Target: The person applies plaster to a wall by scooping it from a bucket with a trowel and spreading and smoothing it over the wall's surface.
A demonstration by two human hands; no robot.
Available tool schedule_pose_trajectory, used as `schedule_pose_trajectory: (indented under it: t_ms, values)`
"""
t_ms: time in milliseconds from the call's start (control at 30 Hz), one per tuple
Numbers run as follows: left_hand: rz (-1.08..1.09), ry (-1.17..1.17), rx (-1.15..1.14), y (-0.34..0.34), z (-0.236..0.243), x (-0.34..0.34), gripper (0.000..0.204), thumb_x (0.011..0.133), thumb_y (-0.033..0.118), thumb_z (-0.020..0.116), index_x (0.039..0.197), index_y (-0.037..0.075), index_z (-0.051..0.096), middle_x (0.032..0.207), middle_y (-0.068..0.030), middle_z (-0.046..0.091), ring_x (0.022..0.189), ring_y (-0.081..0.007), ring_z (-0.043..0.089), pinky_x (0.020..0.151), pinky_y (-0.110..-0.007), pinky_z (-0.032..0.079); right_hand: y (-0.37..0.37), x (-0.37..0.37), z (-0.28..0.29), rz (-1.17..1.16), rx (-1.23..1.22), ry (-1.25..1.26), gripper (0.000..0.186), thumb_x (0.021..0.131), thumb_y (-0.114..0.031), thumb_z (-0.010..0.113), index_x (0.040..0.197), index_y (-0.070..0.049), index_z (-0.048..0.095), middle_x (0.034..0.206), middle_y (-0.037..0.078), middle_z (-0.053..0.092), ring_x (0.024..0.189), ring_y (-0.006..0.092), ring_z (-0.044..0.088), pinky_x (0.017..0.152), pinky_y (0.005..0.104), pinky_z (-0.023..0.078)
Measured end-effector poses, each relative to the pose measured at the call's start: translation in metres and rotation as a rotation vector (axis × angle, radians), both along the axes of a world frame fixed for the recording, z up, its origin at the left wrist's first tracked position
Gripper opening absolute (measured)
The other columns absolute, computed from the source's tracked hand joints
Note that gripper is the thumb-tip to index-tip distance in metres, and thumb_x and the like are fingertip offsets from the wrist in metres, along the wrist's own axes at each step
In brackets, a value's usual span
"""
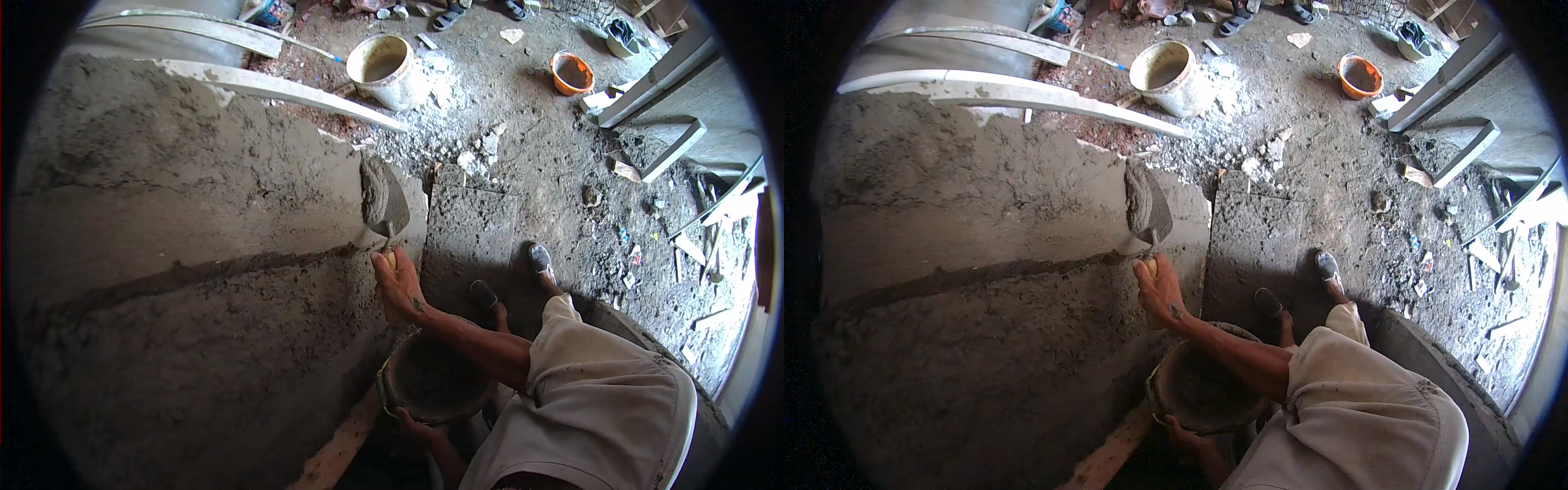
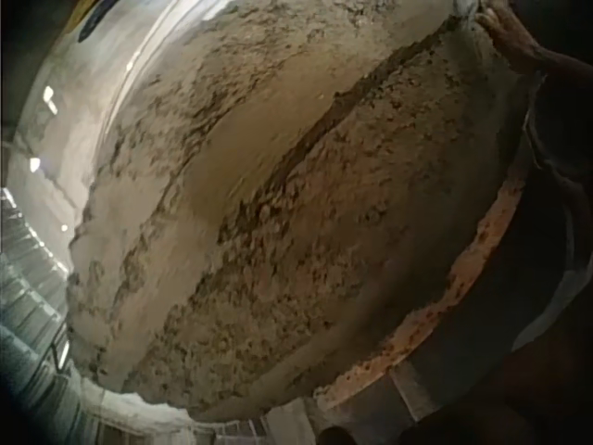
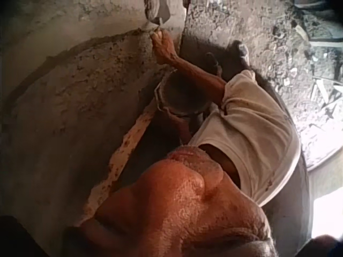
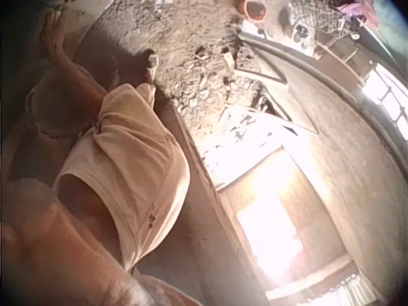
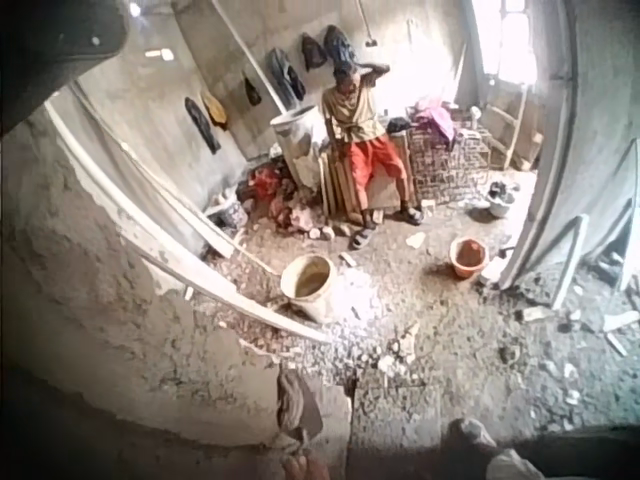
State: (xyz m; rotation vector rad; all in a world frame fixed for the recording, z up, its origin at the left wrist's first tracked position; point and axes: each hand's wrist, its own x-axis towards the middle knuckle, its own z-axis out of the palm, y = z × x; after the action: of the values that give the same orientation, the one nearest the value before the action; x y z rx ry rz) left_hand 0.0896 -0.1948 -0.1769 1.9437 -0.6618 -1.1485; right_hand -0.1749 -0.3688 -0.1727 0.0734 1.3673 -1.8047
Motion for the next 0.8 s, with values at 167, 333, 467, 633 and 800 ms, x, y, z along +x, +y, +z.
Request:
schedule_pose_trajectory:
  t_ms: [167, 333, 467, 633, 800]
  values:
    - [0.002, 0.084, -0.123, 0.013, 0.005, -0.013, 0.047, 0.089, 0.036, 0.060, 0.109, -0.007, 0.061, 0.112, -0.0171, 0.059, 0.098, -0.0272, 0.058, 0.083, -0.040, 0.049, 0.056, -0.044, 0.027, 0.201, -0.301, -0.281, 0.027, 0.096, -0.035, 0.052, 0.100, -0.008, 0.049, 0.071, 0.001, 0.050, 0.052, 0.0112, 0.049, 0.047, 0.0279, 0.042]
    - [0.056, 0.046, -0.129, 0.022, 0.042, -0.058, 0.045, 0.090, 0.034, 0.058, 0.109, -0.007, 0.062, 0.111, -0.0164, 0.060, 0.100, -0.0274, 0.058, 0.087, -0.040, 0.047, 0.151, -0.104, 0.049, 0.211, -0.332, -0.240, 0.031, 0.098, -0.031, 0.047, 0.119, -0.008, 0.050, 0.072, 0.001, 0.051, 0.052, 0.0104, 0.049, 0.048, 0.0241, 0.042]
    - [0.027, 0.135, -0.117, 0.009, 0.014, -0.032, 0.046, 0.092, 0.033, 0.056, 0.114, -0.007, 0.060, 0.116, -0.0163, 0.059, 0.102, -0.0271, 0.057, 0.090, -0.040, 0.046, 0.212, -0.136, 0.041, 0.107, -0.303, -0.066, 0.031, 0.096, -0.029, 0.055, 0.118, -0.008, 0.051, 0.074, 0.000, 0.052, 0.055, 0.0087, 0.050, 0.049, 0.0230, 0.042]
    - [0.004, 0.155, -0.133, 0.005, 0.006, -0.034, 0.047, 0.092, 0.032, 0.055, 0.118, -0.007, 0.058, 0.121, -0.0164, 0.057, 0.106, -0.0266, 0.056, 0.093, -0.040, 0.045, 0.262, -0.171, 0.057, -0.404, -0.139, 0.275, 0.035, 0.093, -0.025, 0.060, 0.121, -0.006, 0.049, 0.075, 0.000, 0.053, 0.061, 0.0075, 0.050, 0.051, 0.0217, 0.041]
    - [-0.004, 0.187, -0.071, -0.005, 0.026, -0.043, 0.048, 0.092, 0.031, 0.055, 0.121, -0.008, 0.056, 0.122, -0.0164, 0.056, 0.112, -0.0252, 0.053, 0.096, -0.039, 0.043, 0.247, -0.164, 0.070, -0.758, -0.072, 0.462, 0.039, 0.094, -0.024, 0.057, 0.124, -0.004, 0.042, 0.077, 0.003, 0.053, 0.060, 0.0092, 0.049, 0.053, 0.0238, 0.042]
